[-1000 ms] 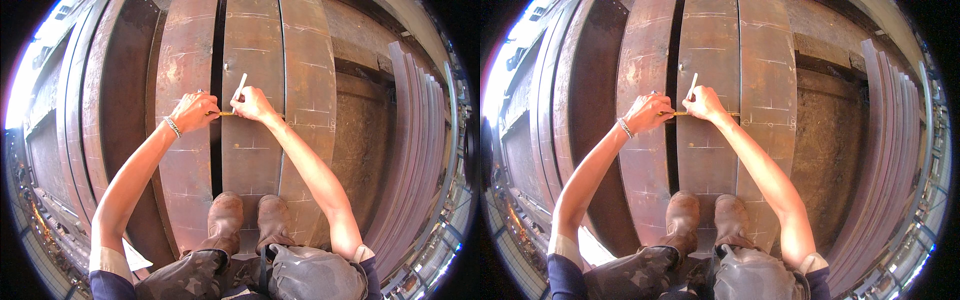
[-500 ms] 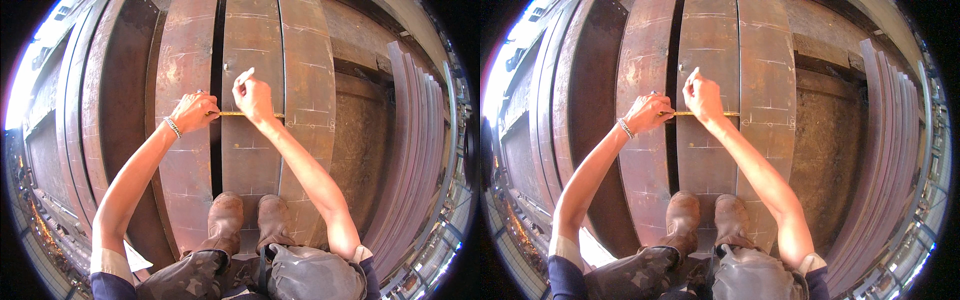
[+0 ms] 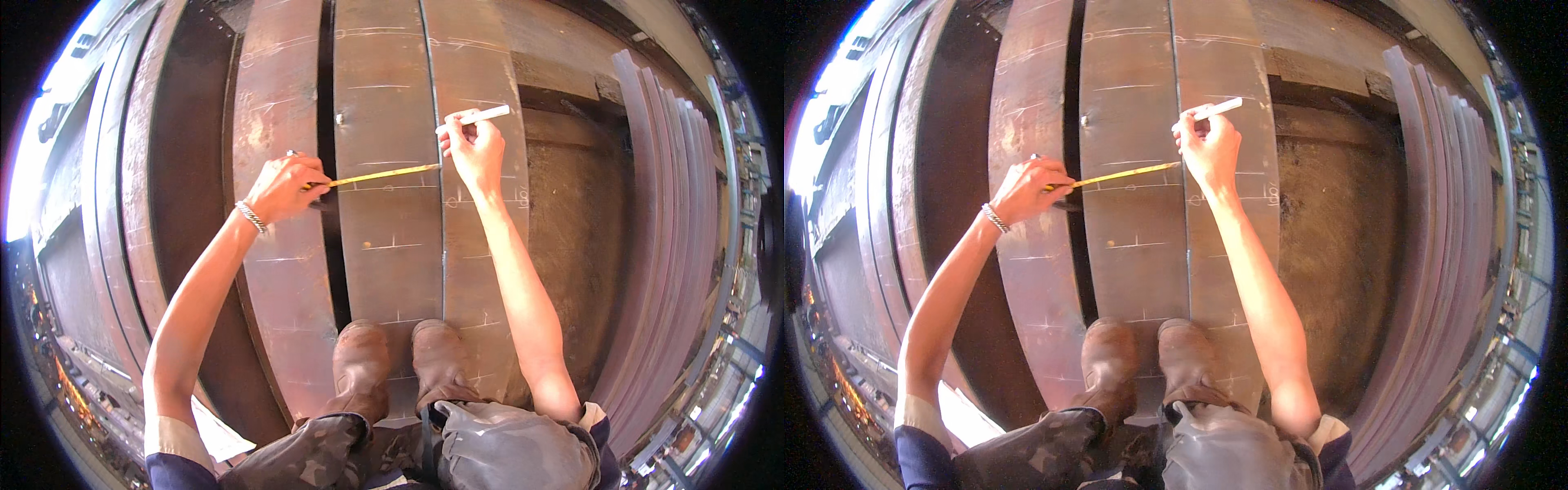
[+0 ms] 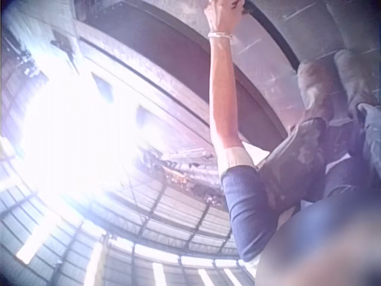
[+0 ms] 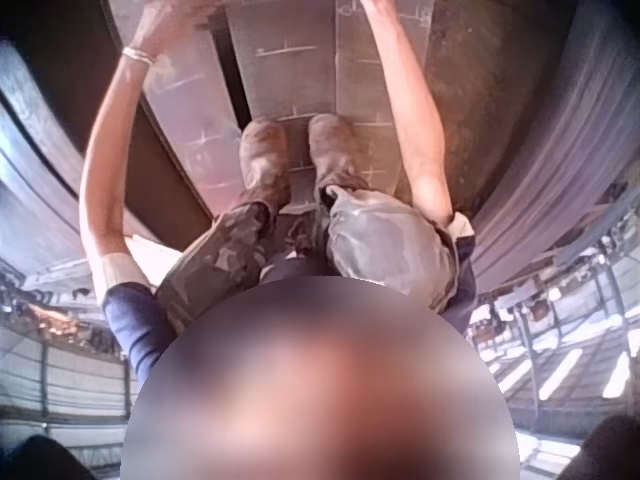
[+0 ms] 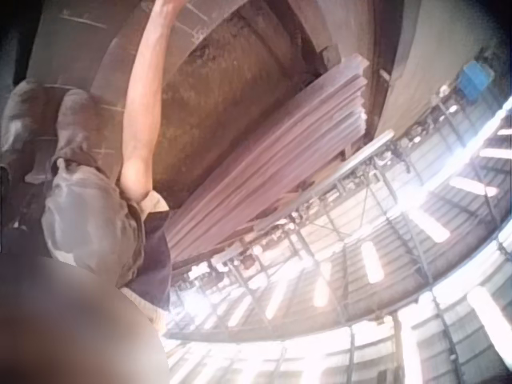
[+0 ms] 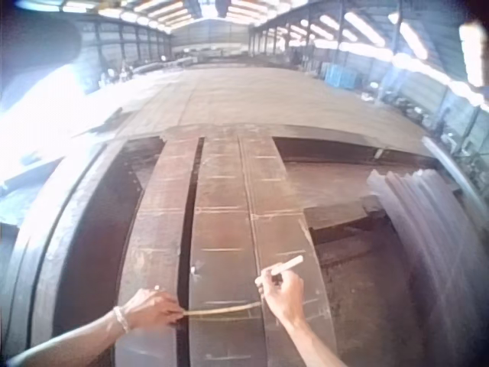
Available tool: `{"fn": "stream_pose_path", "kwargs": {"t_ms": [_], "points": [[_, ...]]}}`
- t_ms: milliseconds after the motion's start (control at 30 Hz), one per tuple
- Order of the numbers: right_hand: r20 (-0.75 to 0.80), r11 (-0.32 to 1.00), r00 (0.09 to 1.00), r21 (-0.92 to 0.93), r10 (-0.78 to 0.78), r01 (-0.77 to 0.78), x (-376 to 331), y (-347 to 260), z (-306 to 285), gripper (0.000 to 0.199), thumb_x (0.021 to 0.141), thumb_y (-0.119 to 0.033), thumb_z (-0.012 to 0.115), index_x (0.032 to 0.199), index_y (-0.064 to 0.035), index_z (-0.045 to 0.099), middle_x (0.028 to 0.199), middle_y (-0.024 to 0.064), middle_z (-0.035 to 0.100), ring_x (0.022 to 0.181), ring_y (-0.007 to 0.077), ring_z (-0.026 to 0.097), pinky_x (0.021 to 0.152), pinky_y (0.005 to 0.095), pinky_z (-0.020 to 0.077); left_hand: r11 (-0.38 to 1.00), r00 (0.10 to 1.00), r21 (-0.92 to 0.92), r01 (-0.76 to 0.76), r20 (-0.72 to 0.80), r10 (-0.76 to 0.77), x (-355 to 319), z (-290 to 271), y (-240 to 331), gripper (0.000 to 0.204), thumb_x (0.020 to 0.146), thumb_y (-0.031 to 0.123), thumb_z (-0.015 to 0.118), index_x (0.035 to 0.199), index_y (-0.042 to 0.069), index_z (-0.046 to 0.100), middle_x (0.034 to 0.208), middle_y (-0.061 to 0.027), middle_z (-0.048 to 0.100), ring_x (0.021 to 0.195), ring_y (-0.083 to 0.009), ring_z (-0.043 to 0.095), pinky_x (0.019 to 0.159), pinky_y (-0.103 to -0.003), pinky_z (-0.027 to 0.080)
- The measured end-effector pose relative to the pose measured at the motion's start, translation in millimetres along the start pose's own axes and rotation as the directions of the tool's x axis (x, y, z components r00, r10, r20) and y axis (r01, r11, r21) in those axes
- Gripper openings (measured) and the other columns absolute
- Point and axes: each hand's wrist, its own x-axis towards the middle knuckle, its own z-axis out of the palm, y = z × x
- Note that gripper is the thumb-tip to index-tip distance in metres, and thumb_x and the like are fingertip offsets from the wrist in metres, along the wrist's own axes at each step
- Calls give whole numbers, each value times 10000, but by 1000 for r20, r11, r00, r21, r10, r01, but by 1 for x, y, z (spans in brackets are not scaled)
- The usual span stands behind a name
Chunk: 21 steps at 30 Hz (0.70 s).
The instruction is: The person measures and marks multiple curved metal plates using a tape measure and a white marker. They repeatedly measure intervals and make marks along the plates, then write numbers and letters on them. The person remains standing throughout the task.
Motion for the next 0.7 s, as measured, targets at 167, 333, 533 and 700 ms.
{"fn": "stream_pose_path", "kwargs": {"t_ms": [167, 333, 533, 700], "points": [[-21, 999, 1000, 33, 12, -11, 7, 1, -17, 119, 970, -101, 624, 912, 1, 644, 733, 76, 712, 627, 102, 677, 535, 246, 543, 1000, 1000, 31, -2, -1, 2, 20, -3, -4, 161, 850, 156, 742, 953, 41, 785, 881, -78, 708, 828, -238, 643, 786, -391, 526], [2, 998, 999, 54, 41, -41, 5, 7, -21, 124, 974, -109, 626, 927, 5, 641, 744, 83, 713, 629, 103, 677, 535, 247, 547, 998, 1000, 56, -14, -18, 15, 25, -7, -11, 162, 851, 159, 740, 953, 41, 785, 886, -76, 709, 831, -240, 644, 815, -386, 519], [10, 997, 997, 35, 73, -73, 7, 15, -20, 123, 976, -117, 631, 937, 0, 641, 753, 86, 717, 626, 102, 675, 531, 249, 545, 998, 999, 67, -20, -24, 21, 21, -1, -20, 162, 852, 171, 743, 945, 45, 783, 889, -73, 707, 836, -235, 642, 774, -388, 533], [25, 995, 996, 35, 89, -89, 9, 14, -19, 125, 980, -121, 628, 942, -3, 639, 761, 89, 720, 626, 103, 675, 531, 248, 545, 992, 999, 119, -41, -4, 41, 24, 4, -11, 141, 856, 161, 740, 942, 60, 785, 870, -57, 696, 825, -216, 638, 743, -378, 550]]}}
